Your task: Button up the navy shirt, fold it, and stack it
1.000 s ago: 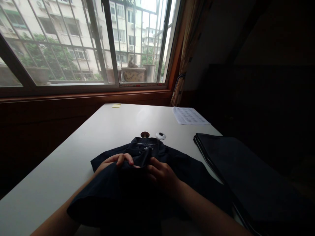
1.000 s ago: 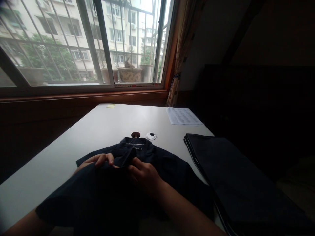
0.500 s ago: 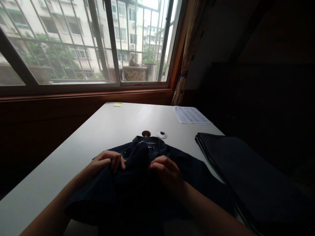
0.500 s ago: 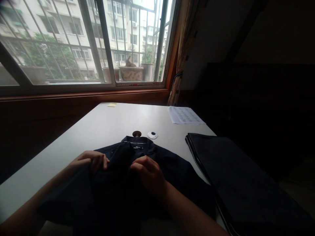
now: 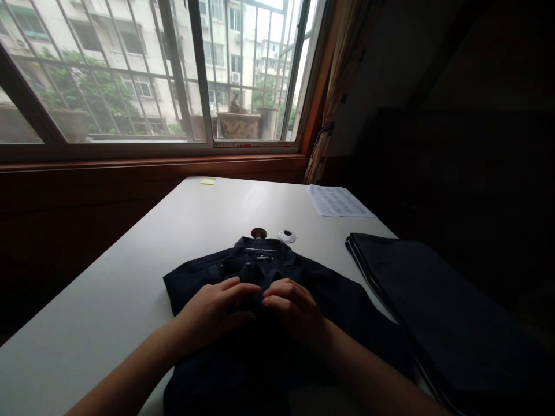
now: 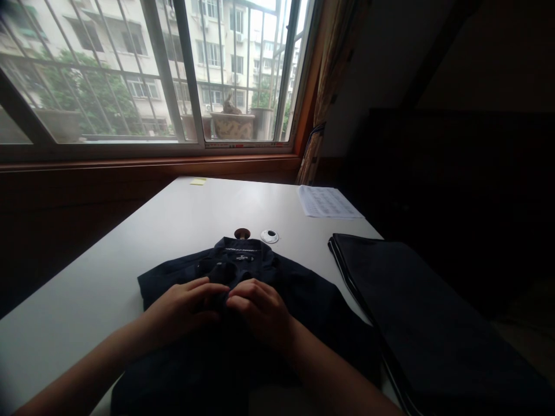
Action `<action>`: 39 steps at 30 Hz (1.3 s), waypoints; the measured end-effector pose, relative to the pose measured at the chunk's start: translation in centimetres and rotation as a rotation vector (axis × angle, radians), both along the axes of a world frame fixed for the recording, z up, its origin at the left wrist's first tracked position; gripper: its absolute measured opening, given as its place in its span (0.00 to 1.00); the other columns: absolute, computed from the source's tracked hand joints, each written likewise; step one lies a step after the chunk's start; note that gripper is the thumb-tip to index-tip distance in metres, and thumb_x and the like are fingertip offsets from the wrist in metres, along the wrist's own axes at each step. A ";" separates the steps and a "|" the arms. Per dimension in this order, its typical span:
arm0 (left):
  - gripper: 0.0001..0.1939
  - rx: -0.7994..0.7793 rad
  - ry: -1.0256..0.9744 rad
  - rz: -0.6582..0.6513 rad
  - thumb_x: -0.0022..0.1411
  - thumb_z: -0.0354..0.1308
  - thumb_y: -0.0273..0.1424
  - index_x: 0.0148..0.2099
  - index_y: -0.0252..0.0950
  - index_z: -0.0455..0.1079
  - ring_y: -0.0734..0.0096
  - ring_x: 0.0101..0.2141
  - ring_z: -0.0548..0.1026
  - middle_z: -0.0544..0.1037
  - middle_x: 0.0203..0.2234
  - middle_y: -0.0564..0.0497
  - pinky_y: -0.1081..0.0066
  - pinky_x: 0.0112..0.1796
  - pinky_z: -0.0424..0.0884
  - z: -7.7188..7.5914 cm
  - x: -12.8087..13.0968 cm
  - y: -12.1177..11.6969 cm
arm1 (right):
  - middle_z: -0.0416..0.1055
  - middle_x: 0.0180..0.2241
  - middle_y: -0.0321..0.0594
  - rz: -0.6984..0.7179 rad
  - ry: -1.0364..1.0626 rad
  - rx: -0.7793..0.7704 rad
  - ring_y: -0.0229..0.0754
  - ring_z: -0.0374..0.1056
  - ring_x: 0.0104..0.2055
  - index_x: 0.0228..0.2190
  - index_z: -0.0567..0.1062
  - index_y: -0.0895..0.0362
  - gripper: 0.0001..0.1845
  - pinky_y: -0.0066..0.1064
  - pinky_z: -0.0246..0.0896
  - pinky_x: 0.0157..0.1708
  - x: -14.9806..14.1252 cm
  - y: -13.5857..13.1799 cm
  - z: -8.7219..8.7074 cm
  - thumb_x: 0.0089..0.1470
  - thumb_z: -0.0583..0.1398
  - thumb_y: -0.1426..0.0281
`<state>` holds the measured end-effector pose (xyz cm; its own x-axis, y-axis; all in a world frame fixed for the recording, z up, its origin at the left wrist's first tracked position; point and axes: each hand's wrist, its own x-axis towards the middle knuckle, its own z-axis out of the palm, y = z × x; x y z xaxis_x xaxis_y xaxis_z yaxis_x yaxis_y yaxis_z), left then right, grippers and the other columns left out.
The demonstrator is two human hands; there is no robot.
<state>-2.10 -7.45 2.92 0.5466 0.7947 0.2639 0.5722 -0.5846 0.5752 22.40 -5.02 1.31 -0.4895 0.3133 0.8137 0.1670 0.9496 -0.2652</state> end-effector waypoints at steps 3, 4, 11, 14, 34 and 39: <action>0.08 0.040 -0.018 -0.005 0.65 0.59 0.33 0.47 0.40 0.72 0.73 0.28 0.73 0.74 0.33 0.53 0.75 0.29 0.66 -0.6 0.4 0.1 | 0.75 0.39 0.41 0.021 -0.002 0.020 0.41 0.73 0.41 0.46 0.74 0.53 0.15 0.33 0.73 0.42 -0.1 0.0 0.1 0.61 0.59 0.80; 0.04 0.053 -0.029 -0.010 0.66 0.57 0.31 0.43 0.39 0.72 0.74 0.26 0.71 0.74 0.31 0.53 0.75 0.28 0.64 -0.8 0.5 0.0 | 0.75 0.40 0.42 0.023 -0.003 0.020 0.41 0.73 0.41 0.46 0.74 0.53 0.15 0.34 0.73 0.42 -0.1 0.0 0.1 0.60 0.59 0.80; 0.07 0.135 -0.117 -0.040 0.69 0.52 0.28 0.37 0.36 0.69 0.77 0.24 0.66 0.70 0.27 0.53 0.75 0.26 0.59 -1.8 0.8 -0.1 | 0.73 0.40 0.41 -0.020 0.004 0.017 0.42 0.72 0.40 0.46 0.73 0.50 0.15 0.35 0.74 0.40 -0.1 0.0 0.0 0.60 0.60 0.78; 0.06 0.153 -0.135 -0.048 0.68 0.53 0.27 0.36 0.36 0.68 0.78 0.24 0.65 0.70 0.27 0.54 0.75 0.26 0.58 -2.2 0.7 0.0 | 0.72 0.39 0.41 -0.015 0.018 0.047 0.41 0.71 0.40 0.46 0.73 0.52 0.15 0.34 0.74 0.39 -0.2 0.1 0.0 0.59 0.60 0.78; 0.08 0.283 -0.179 -0.049 0.65 0.53 0.23 0.32 0.36 0.62 0.78 0.22 0.59 0.64 0.25 0.56 0.74 0.24 0.52 -2.4 0.6 -0.1 | 0.74 0.37 0.42 -0.019 -0.041 0.025 0.40 0.71 0.34 0.42 0.70 0.55 0.07 0.35 0.69 0.36 -0.2 0.1 -0.2 0.62 0.58 0.75; 0.08 0.336 -0.084 -0.063 0.64 0.54 0.24 0.32 0.37 0.61 0.78 0.22 0.57 0.63 0.25 0.57 0.73 0.24 0.50 -2.8 0.7 -0.2 | 0.78 0.35 0.39 0.001 -0.048 0.041 0.38 0.73 0.33 0.49 0.69 0.55 0.13 0.32 0.67 0.33 -0.5 0.5 -0.7 0.63 0.60 0.73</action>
<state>-1.39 -7.68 0.14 0.5570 0.6212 0.5512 0.4878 -0.7819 0.3883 21.88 -4.55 0.64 -0.5287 0.2798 0.8013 0.1781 0.9597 -0.2176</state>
